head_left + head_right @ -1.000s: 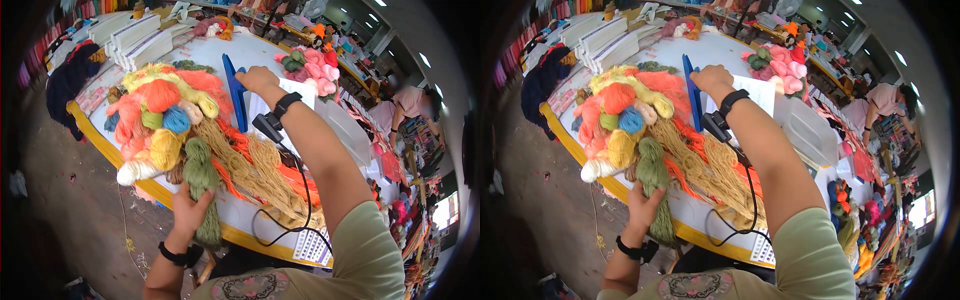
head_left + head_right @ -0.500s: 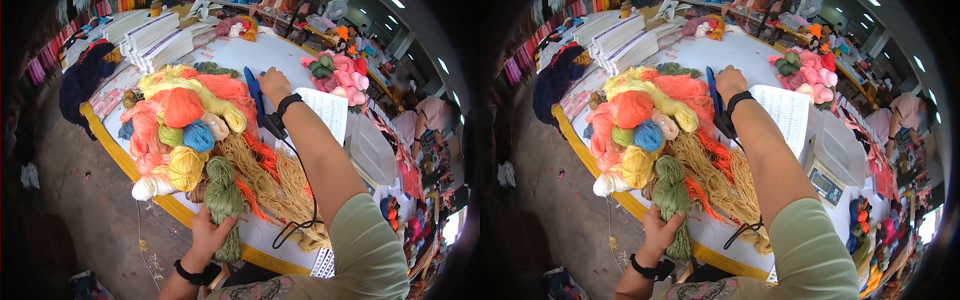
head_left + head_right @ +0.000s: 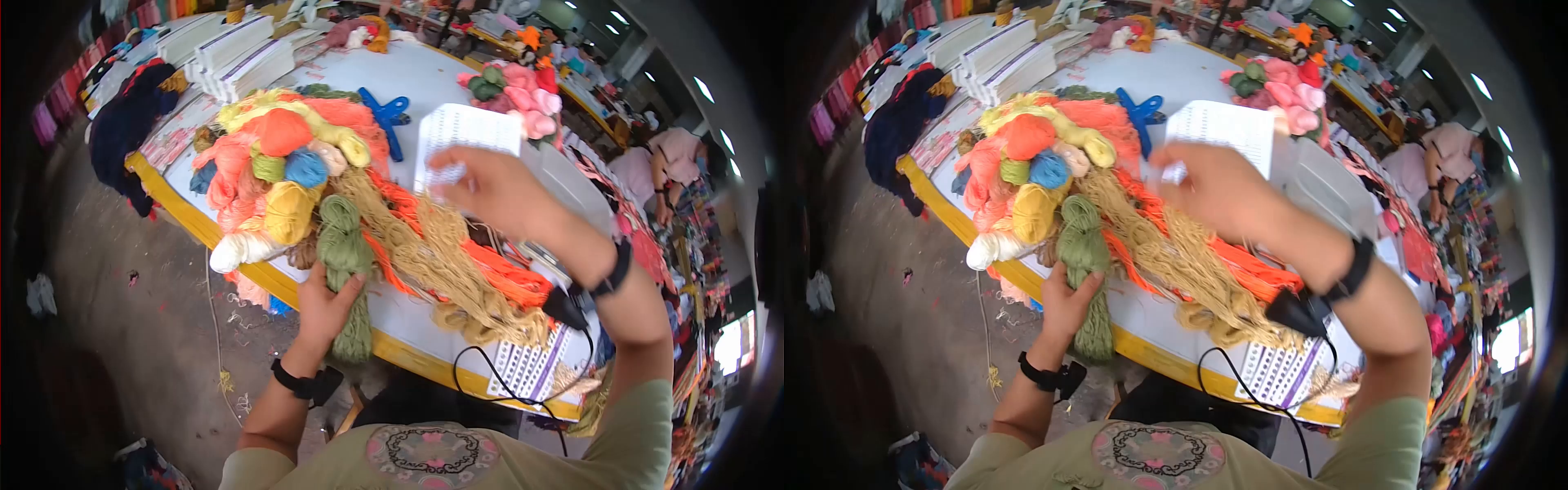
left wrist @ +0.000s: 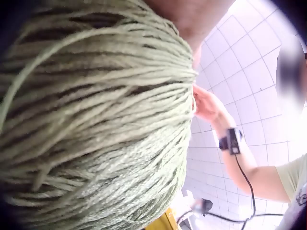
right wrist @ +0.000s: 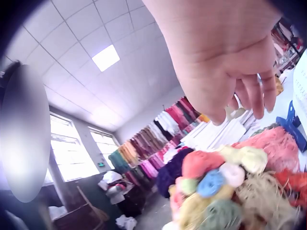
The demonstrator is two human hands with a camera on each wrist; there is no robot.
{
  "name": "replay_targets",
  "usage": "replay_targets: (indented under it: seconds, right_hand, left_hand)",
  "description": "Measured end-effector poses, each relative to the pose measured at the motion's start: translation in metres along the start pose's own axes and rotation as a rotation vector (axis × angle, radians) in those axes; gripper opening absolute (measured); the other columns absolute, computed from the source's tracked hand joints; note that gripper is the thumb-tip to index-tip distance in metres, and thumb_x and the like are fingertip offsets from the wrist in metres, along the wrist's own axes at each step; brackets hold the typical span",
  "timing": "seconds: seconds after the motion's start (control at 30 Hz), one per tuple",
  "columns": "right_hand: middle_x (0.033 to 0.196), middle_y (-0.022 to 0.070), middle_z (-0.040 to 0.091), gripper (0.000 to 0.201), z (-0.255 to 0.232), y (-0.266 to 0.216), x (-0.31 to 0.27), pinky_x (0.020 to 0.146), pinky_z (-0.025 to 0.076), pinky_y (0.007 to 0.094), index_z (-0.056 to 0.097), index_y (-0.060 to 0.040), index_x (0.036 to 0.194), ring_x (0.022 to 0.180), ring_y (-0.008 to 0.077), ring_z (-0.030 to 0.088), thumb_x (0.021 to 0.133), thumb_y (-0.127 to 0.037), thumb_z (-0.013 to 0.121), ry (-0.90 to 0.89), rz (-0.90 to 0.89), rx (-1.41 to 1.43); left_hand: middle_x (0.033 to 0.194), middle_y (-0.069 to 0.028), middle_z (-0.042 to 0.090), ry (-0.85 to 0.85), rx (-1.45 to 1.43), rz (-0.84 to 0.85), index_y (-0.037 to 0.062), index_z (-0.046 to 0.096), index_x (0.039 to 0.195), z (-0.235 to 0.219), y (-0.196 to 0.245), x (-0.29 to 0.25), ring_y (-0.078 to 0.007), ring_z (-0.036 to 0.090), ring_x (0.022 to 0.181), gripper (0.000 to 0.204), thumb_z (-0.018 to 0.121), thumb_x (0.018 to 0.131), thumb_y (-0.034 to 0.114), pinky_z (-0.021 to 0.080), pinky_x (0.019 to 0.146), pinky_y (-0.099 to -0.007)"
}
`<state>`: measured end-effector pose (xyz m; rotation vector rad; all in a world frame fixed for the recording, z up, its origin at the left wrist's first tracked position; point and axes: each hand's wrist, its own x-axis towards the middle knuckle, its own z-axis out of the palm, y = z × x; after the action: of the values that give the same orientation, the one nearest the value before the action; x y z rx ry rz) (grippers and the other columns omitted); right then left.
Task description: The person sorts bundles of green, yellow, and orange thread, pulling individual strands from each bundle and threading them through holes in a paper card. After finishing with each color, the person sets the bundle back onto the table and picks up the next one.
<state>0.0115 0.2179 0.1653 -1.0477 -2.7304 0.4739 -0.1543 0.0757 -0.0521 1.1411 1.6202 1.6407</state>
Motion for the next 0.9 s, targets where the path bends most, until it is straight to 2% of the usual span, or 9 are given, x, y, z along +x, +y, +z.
replay_targets:
  seconds: [0.2, 0.37, 0.47, 0.5, 0.57, 0.63, 0.7, 0.73, 0.9]
  right_hand:
    - [0.096, 0.009, 0.062, 0.031, 0.036, -0.013, -0.194, 0.073, 0.051, 0.0316, 0.061, -0.007, 0.109, 0.082, 0.0227, 0.063, 0.08, -0.012, 0.072, 0.064, 0.136, 0.507]
    - [0.116, 0.0175, 0.052, 0.051, 0.114, -0.032, -0.231, 0.084, 0.047, 0.0394, 0.047, -0.0048, 0.124, 0.104, 0.0341, 0.054, 0.079, -0.009, 0.069, 0.533, 0.158, 0.306]
    - [0.114, 0.0191, 0.052, 0.048, 0.129, -0.021, -0.253, 0.085, 0.046, 0.0395, 0.045, -0.0019, 0.123, 0.103, 0.0356, 0.054, 0.08, -0.007, 0.065, 0.599, 0.239, 0.433]
    - [0.111, 0.0121, 0.055, 0.047, 0.134, -0.015, -0.257, 0.081, 0.048, 0.0316, 0.044, -0.0023, 0.126, 0.101, 0.0199, 0.057, 0.083, -0.005, 0.062, 0.628, 0.309, 0.556]
    - [0.103, 0.0102, 0.059, 0.039, 0.134, -0.005, -0.272, 0.081, 0.048, 0.0286, 0.048, -0.0002, 0.122, 0.095, 0.0164, 0.059, 0.084, -0.004, 0.058, 0.614, 0.412, 0.721]
    - [0.097, 0.0097, 0.061, 0.033, 0.135, -0.003, -0.278, 0.081, 0.047, 0.0283, 0.052, 0.0006, 0.116, 0.092, 0.0165, 0.06, 0.084, -0.002, 0.056, 0.626, 0.415, 0.711]
    - [0.099, 0.0113, 0.06, 0.032, 0.131, -0.006, -0.281, 0.081, 0.047, 0.0294, 0.052, 0.0008, 0.113, 0.092, 0.019, 0.06, 0.082, -0.001, 0.058, 0.55, 0.234, 0.551]
    - [0.101, 0.0164, 0.06, 0.033, 0.131, -0.009, -0.28, 0.079, 0.049, 0.0339, 0.053, -0.0001, 0.112, 0.093, 0.0334, 0.062, 0.079, -0.003, 0.06, 0.568, 0.129, 0.532]
    - [0.104, 0.0168, 0.058, 0.038, 0.122, -0.001, -0.288, 0.083, 0.047, 0.035, 0.054, -0.0006, 0.112, 0.097, 0.0341, 0.06, 0.075, 0.0, 0.061, 0.612, -0.033, 0.503]
  left_hand:
    - [0.09, -0.0194, 0.068, -0.215, 0.061, 0.116, -0.0016, 0.053, 0.113, 0.022, 0.029, -0.036, -0.0323, 0.068, 0.082, 0.047, 0.073, 0.078, 0.022, 0.052, 0.071, -0.0371]
    - [0.086, -0.0217, 0.065, -0.639, 0.252, 0.284, -0.0007, 0.05, 0.111, 0.055, 0.083, -0.094, -0.0369, 0.066, 0.08, 0.048, 0.073, 0.077, 0.026, 0.051, 0.068, -0.0399]
    - [0.092, -0.0209, 0.064, -0.802, 0.103, 0.195, 0.0002, 0.051, 0.11, 0.055, 0.097, -0.111, -0.0348, 0.065, 0.085, 0.044, 0.071, 0.08, 0.025, 0.051, 0.071, -0.0386]
    - [0.092, -0.0209, 0.064, -0.818, 0.108, 0.196, 0.0002, 0.051, 0.11, 0.053, 0.094, -0.111, -0.0348, 0.065, 0.085, 0.044, 0.071, 0.08, 0.025, 0.051, 0.071, -0.0386]
    - [0.105, -0.0178, 0.062, -0.727, -0.073, 0.279, 0.0009, 0.055, 0.109, 0.049, 0.086, -0.114, -0.0286, 0.063, 0.092, 0.036, 0.069, 0.082, 0.021, 0.05, 0.076, -0.0347]
    - [0.108, -0.0132, 0.059, -0.473, -0.014, 0.429, 0.0019, 0.058, 0.11, 0.047, 0.094, -0.11, -0.0263, 0.059, 0.098, 0.037, 0.071, 0.079, 0.016, 0.048, 0.082, -0.0335]
    - [0.107, -0.0131, 0.058, -0.571, -0.088, 0.411, 0.0017, 0.058, 0.109, 0.05, 0.106, -0.112, -0.027, 0.059, 0.096, 0.04, 0.074, 0.076, 0.015, 0.048, 0.082, -0.0344]
    - [0.107, -0.0131, 0.058, -0.556, -0.073, 0.4, 0.0017, 0.058, 0.109, 0.052, 0.114, -0.114, -0.027, 0.059, 0.096, 0.04, 0.074, 0.076, 0.015, 0.048, 0.082, -0.0344]
    - [0.108, -0.0057, 0.052, -0.72, 0.116, 0.337, 0.0032, 0.056, 0.109, 0.06, 0.129, -0.122, -0.0178, 0.054, 0.103, 0.044, 0.078, 0.073, 0.013, 0.046, 0.087, -0.031]
